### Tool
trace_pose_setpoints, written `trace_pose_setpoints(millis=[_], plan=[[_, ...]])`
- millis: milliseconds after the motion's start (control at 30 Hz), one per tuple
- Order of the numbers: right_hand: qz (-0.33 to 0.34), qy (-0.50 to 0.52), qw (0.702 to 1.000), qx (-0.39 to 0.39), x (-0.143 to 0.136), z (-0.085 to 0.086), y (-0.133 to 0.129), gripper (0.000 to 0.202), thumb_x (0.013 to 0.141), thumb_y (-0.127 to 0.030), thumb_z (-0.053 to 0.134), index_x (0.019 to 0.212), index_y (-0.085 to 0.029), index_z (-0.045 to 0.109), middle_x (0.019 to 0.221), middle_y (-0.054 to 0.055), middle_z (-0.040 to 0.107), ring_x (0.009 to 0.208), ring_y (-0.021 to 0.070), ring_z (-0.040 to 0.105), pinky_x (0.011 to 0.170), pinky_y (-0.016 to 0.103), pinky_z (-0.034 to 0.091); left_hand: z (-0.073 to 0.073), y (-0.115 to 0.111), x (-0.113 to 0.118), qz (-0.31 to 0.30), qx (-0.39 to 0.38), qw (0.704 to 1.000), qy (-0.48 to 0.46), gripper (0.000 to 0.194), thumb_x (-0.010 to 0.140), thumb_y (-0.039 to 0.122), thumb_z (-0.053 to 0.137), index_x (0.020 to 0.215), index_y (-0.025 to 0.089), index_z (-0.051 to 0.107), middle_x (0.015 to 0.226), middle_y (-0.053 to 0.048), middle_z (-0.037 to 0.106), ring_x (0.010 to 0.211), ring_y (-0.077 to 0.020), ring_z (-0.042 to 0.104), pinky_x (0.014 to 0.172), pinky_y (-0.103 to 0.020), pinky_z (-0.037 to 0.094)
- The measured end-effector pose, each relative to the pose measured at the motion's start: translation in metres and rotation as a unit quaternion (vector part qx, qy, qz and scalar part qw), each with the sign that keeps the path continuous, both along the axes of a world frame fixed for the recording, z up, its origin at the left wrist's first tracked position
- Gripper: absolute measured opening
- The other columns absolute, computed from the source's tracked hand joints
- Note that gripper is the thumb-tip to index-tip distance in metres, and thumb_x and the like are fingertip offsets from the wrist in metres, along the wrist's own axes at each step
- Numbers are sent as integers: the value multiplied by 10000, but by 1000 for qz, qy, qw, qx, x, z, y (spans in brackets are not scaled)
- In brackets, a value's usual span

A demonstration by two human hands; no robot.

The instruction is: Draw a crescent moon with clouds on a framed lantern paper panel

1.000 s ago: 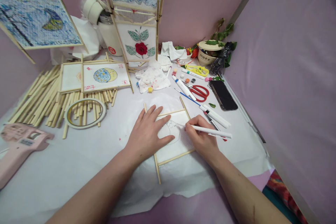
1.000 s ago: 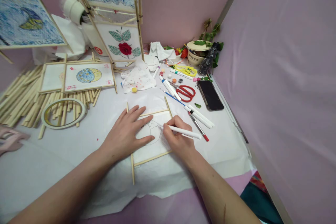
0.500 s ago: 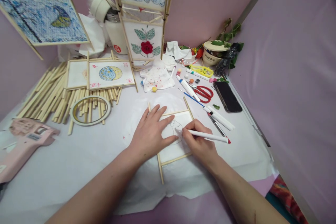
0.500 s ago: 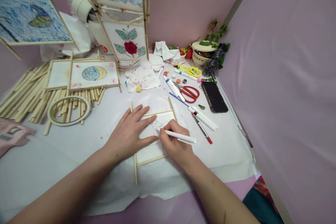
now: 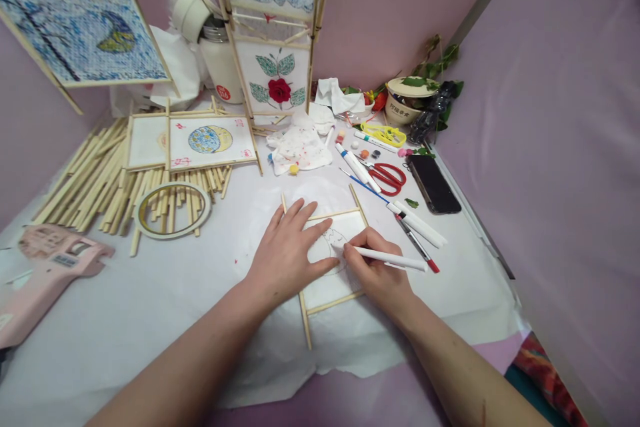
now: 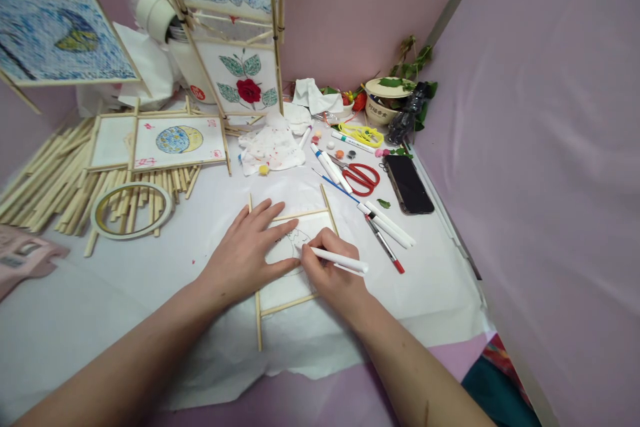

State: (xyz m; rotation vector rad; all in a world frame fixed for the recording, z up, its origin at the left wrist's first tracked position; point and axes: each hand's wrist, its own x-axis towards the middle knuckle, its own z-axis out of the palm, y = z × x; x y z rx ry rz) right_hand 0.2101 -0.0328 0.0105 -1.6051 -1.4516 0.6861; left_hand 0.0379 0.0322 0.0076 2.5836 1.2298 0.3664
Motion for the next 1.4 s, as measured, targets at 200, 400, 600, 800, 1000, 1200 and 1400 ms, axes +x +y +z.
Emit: trace_pose_setpoints(millis=[200,400,600,800,1000,1200,1400], plan=[[3,-3,1000,2,1,2,0,185,822,-227,571,659,-201,489,547,-59,459,498,90,402,501,231,336,0,0,0,0,1,1000,5,582,795,532,663,1314,288,562,1491,-67,403,1417,-317,265,1156,-546,223],[0,8,1000,-5,1,2,0,181,829,-239,571,672,-202,491,549,-59,467,505,92,401,507,234,341,1,0,1,2,-1,1000,3,584,785,518,678,1309,284,567,1490,-66,405,1415,-322,270,1158,-547,222],[2,5,1000,-8,1,2,0,180,827,-230,569,669,-202,488,553,-58,464,513,95,404,516,238,343,1,0,1,-1,1,1000,3,579,788,515,674,1308,284,567,1490,-70,404,1416,-321,268,1153,-554,227],[-9,13,1000,-5,1,1,0,183,826,-235,568,667,-204,484,550,-57,465,508,96,397,507,240,338,1,0,0,-1,0,1000,5,595,779,511,685,1314,282,563,1489,-72,406,1414,-320,273,1153,-554,228],[-4,5,1000,-8,1,3,0,187,827,-231,566,664,-203,479,547,-62,447,510,94,393,510,238,337,2,1,0,-1,-2,1000,5,589,783,510,679,1312,277,567,1487,-76,409,1413,-324,275,1153,-559,226],[-9,12,1000,-5,2,2,0,188,833,-235,565,670,-204,478,549,-65,434,511,94,389,514,238,338,1,1,0,0,-2,1000,3,590,781,510,681,1315,290,561,1490,-63,405,1412,-329,274,1151,-560,230],[-10,5,1000,-4,2,1,0,189,833,-243,560,668,-207,475,545,-63,435,509,97,383,510,239,334,1,1,0,0,-1,1000,0,582,779,500,683,1306,284,568,1487,-67,410,1408,-335,283,1152,-559,231]])
